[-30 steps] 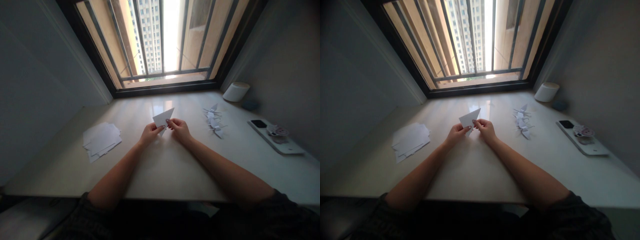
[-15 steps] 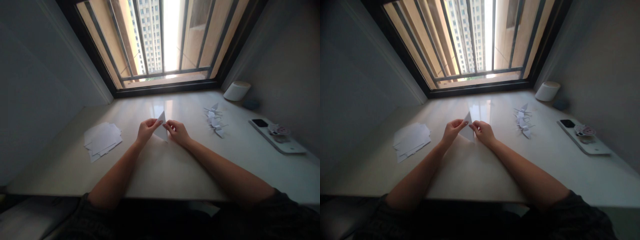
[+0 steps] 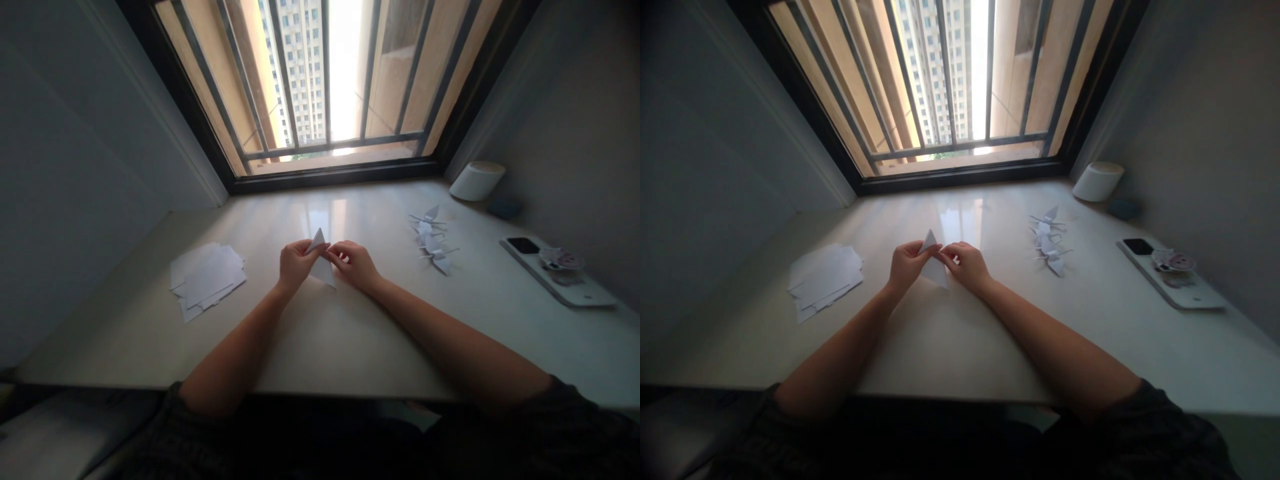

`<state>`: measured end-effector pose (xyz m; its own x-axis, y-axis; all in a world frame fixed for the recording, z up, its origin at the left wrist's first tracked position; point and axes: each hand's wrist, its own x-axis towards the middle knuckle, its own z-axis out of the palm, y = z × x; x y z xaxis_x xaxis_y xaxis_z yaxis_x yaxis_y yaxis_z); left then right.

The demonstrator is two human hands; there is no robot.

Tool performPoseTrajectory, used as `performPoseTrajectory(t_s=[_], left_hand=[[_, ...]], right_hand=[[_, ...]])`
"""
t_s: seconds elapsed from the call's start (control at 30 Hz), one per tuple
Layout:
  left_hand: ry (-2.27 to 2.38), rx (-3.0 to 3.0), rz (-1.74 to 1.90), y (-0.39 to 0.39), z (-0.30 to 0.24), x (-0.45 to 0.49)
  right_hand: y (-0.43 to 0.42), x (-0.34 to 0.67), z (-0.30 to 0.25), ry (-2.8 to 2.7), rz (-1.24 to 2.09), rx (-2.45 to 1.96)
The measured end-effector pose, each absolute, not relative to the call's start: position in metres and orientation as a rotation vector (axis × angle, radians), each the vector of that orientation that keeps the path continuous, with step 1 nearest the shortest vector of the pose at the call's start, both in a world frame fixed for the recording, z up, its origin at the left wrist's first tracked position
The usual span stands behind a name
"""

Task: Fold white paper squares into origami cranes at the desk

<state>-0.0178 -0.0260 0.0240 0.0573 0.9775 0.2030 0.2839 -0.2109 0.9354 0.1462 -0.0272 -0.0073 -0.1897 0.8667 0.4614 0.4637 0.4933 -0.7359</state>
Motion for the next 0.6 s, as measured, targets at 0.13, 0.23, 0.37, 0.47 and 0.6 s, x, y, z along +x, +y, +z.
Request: performPoseTrajectory(t_s=[0.13,0.23,0.37,0.47,0.6], left_hand=[[1.276,1.429,1.366,-0.024,0.017,-0.009],[1.254,1.335,1.428,-0.020,0.017,-0.009],[1.259,1.291,1.466,-0.015,0.019,-0.013],[1.281,1.223,1.565,-0.009,0.020,-0.019],[1.278,1.101,1.658,-0.001,0.018,-0.024]], right_hand=[[-0.026,0.146,-0.005,-1.637,0.793,-1.151],[-0.025,0.145,-0.001,-1.600,0.902,-1.135],[-0.026,0.145,0.001,-1.619,0.929,-1.127],[-0.026,0.145,-0.001,-1.649,0.912,-1.142],[-0.026,0.145,-0.003,-1.695,0.877,-1.133]])
